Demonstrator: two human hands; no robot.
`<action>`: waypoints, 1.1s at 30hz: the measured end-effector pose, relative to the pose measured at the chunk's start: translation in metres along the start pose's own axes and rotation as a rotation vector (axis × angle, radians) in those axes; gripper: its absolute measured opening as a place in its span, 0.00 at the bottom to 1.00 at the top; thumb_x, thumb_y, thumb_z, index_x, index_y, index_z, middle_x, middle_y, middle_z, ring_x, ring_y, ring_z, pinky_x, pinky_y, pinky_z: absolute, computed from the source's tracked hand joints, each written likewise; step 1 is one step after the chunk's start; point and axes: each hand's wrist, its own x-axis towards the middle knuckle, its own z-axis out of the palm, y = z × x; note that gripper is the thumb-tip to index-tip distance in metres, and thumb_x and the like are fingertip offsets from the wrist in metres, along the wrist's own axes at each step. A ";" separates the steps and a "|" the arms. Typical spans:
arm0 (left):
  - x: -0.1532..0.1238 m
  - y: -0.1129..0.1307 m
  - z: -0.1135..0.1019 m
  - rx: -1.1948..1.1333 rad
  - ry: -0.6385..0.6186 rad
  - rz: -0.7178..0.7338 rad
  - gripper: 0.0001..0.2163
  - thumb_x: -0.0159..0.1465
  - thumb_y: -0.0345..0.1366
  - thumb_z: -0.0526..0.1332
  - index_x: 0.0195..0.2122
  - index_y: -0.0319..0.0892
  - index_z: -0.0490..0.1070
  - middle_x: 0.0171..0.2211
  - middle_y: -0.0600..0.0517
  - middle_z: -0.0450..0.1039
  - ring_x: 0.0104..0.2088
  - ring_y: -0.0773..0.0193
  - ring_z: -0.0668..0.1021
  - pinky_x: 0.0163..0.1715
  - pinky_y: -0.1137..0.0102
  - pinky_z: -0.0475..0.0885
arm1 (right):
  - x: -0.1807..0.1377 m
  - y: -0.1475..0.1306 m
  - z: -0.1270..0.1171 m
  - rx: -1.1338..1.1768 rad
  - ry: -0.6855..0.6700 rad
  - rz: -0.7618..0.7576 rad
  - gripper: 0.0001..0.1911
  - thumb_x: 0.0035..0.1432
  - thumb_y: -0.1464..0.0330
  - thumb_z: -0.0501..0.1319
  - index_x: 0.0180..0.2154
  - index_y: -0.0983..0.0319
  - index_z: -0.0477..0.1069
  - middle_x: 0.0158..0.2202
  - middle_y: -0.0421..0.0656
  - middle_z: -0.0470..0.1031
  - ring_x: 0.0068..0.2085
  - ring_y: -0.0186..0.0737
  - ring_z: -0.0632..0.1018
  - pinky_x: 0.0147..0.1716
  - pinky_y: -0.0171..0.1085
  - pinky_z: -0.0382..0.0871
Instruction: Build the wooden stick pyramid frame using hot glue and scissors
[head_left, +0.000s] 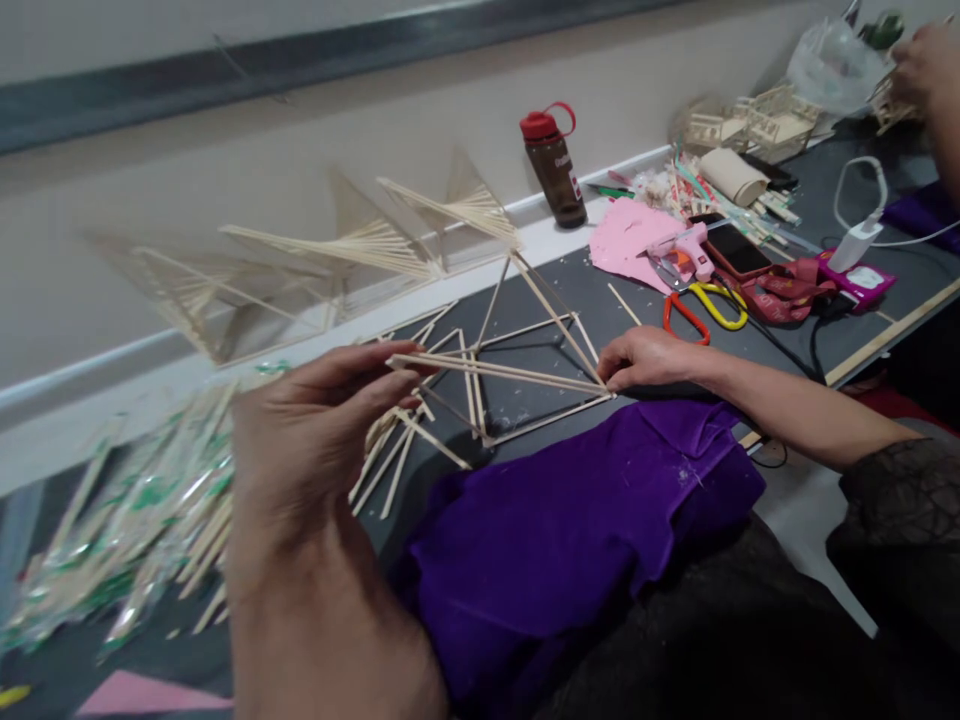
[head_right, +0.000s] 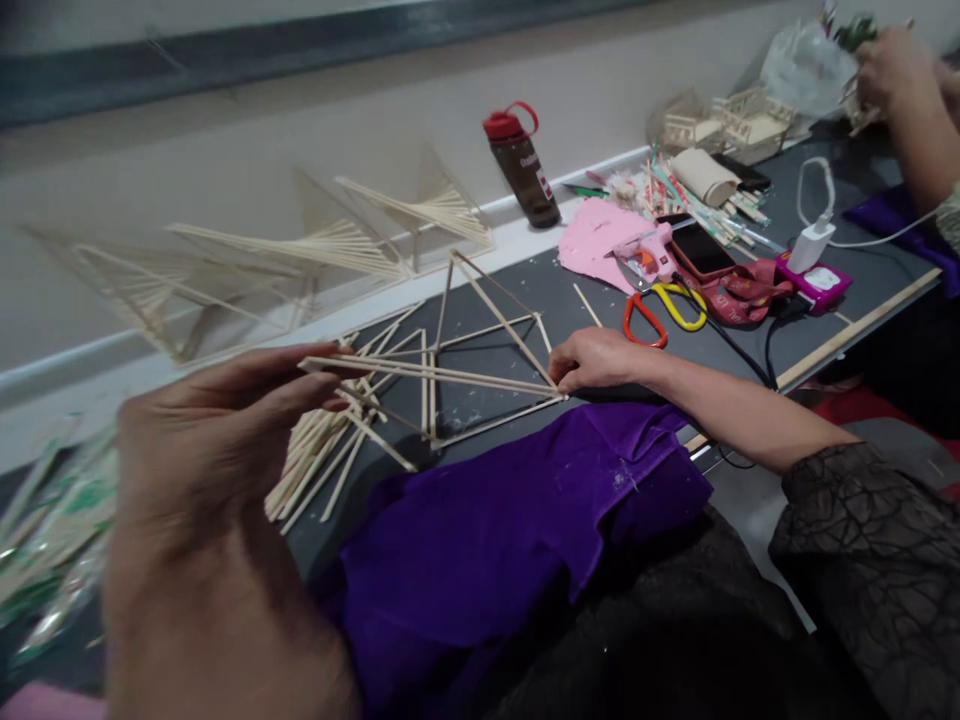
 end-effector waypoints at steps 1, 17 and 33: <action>0.000 0.001 0.000 0.013 -0.005 -0.018 0.11 0.43 0.29 0.74 0.29 0.43 0.84 0.28 0.50 0.82 0.26 0.67 0.80 0.22 0.79 0.76 | -0.001 0.000 -0.001 0.020 -0.002 -0.013 0.12 0.56 0.70 0.66 0.42 0.64 0.81 0.38 0.43 0.83 0.39 0.36 0.79 0.36 0.31 0.64; 0.006 0.001 -0.004 0.033 0.010 -0.103 0.13 0.38 0.34 0.75 0.28 0.47 0.84 0.30 0.50 0.82 0.28 0.64 0.79 0.22 0.78 0.76 | -0.029 0.048 -0.090 -0.225 0.706 0.487 0.15 0.59 0.69 0.57 0.41 0.66 0.82 0.37 0.49 0.82 0.39 0.43 0.79 0.39 0.37 0.67; -0.001 0.004 0.002 0.004 0.009 -0.031 0.11 0.43 0.30 0.74 0.30 0.41 0.84 0.28 0.49 0.82 0.26 0.65 0.80 0.20 0.77 0.76 | 0.000 0.091 -0.100 -0.253 0.691 0.790 0.15 0.45 0.62 0.71 0.34 0.67 0.80 0.38 0.57 0.80 0.42 0.57 0.78 0.40 0.46 0.70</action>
